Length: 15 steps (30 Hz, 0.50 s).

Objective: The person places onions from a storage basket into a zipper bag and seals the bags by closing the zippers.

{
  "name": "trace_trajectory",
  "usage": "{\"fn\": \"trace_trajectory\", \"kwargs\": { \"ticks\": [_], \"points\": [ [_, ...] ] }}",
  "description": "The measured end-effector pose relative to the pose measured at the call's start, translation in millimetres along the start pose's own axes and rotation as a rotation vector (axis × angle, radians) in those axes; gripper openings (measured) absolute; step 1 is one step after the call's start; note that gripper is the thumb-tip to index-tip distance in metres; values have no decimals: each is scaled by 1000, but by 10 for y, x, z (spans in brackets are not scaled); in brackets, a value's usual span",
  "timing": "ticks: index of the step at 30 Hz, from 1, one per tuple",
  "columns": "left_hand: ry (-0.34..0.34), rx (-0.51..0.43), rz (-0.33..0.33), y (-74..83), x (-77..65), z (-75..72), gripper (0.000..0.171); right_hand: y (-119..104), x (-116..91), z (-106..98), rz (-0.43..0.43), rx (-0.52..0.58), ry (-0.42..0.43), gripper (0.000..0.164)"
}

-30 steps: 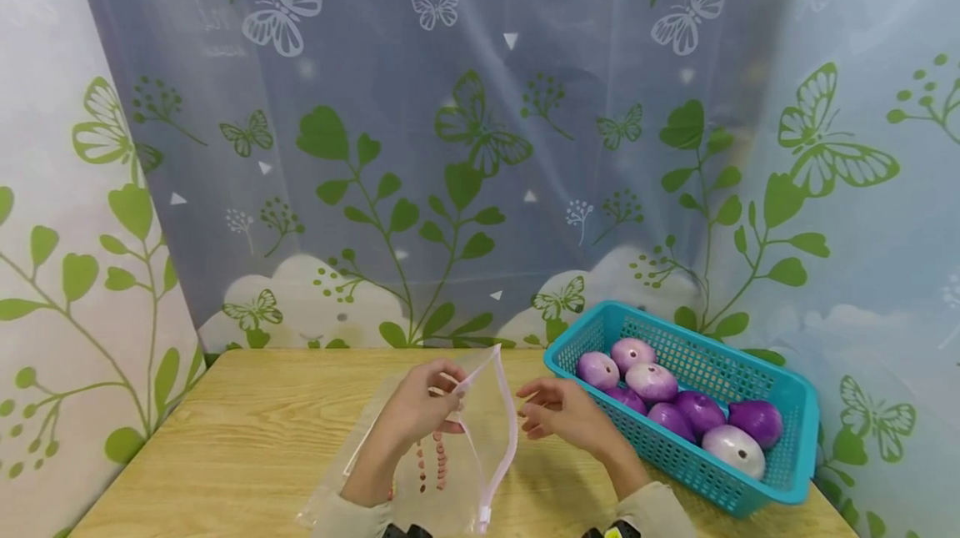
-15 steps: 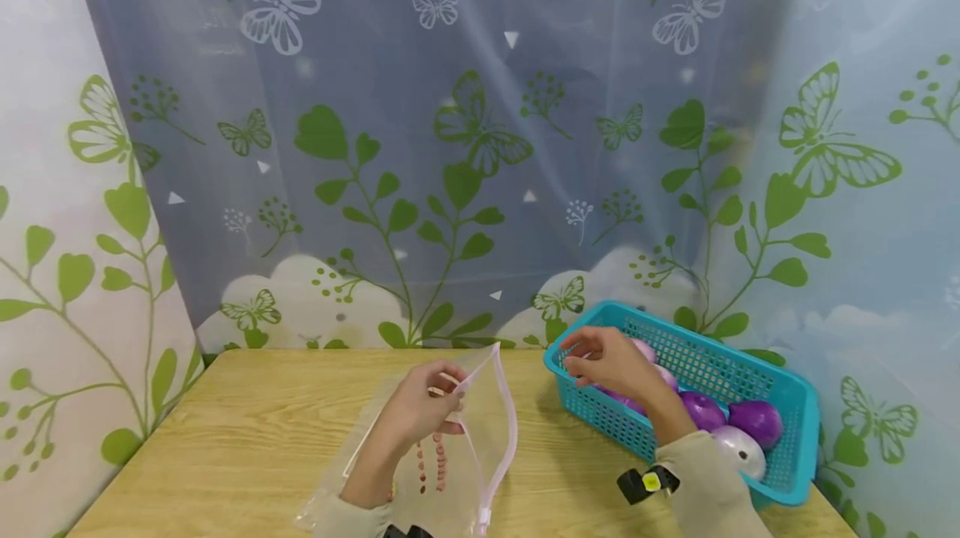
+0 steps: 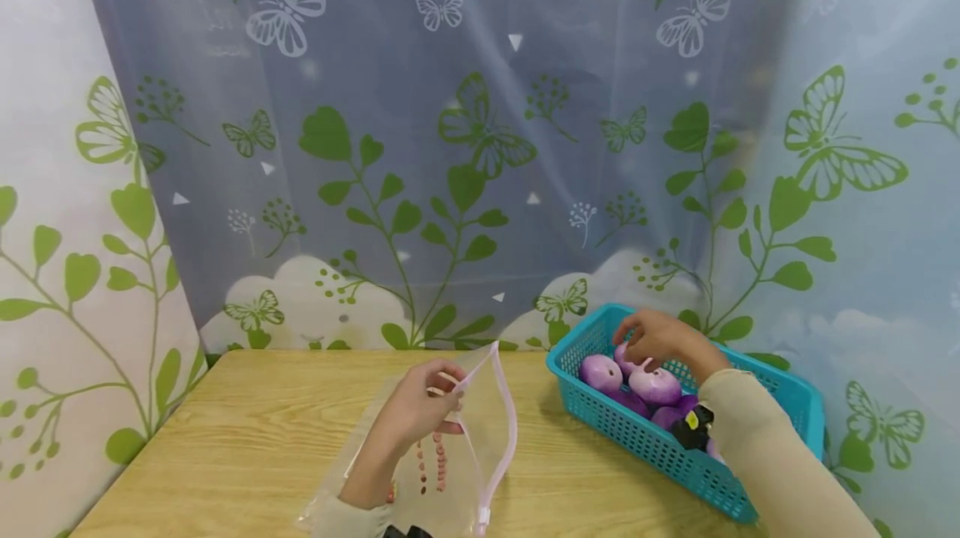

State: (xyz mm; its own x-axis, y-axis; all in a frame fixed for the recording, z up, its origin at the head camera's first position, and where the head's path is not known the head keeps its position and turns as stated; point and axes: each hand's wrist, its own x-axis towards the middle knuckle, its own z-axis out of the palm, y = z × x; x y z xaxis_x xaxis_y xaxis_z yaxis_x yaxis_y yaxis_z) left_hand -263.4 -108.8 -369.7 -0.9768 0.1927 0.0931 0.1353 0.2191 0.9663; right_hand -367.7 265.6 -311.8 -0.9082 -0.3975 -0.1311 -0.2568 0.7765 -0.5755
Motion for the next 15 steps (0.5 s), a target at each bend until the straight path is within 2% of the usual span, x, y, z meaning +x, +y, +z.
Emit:
{"fn": "trace_trajectory", "kwargs": {
  "ticks": [7,15],
  "points": [
    [-1,-7,-5,11,-6,0,21,197,34,-135,107,14,-70,32],
    [-1,-12,-5,2,-5,11,22,425,76,-154,212,32,-64,36]
  ]
}}
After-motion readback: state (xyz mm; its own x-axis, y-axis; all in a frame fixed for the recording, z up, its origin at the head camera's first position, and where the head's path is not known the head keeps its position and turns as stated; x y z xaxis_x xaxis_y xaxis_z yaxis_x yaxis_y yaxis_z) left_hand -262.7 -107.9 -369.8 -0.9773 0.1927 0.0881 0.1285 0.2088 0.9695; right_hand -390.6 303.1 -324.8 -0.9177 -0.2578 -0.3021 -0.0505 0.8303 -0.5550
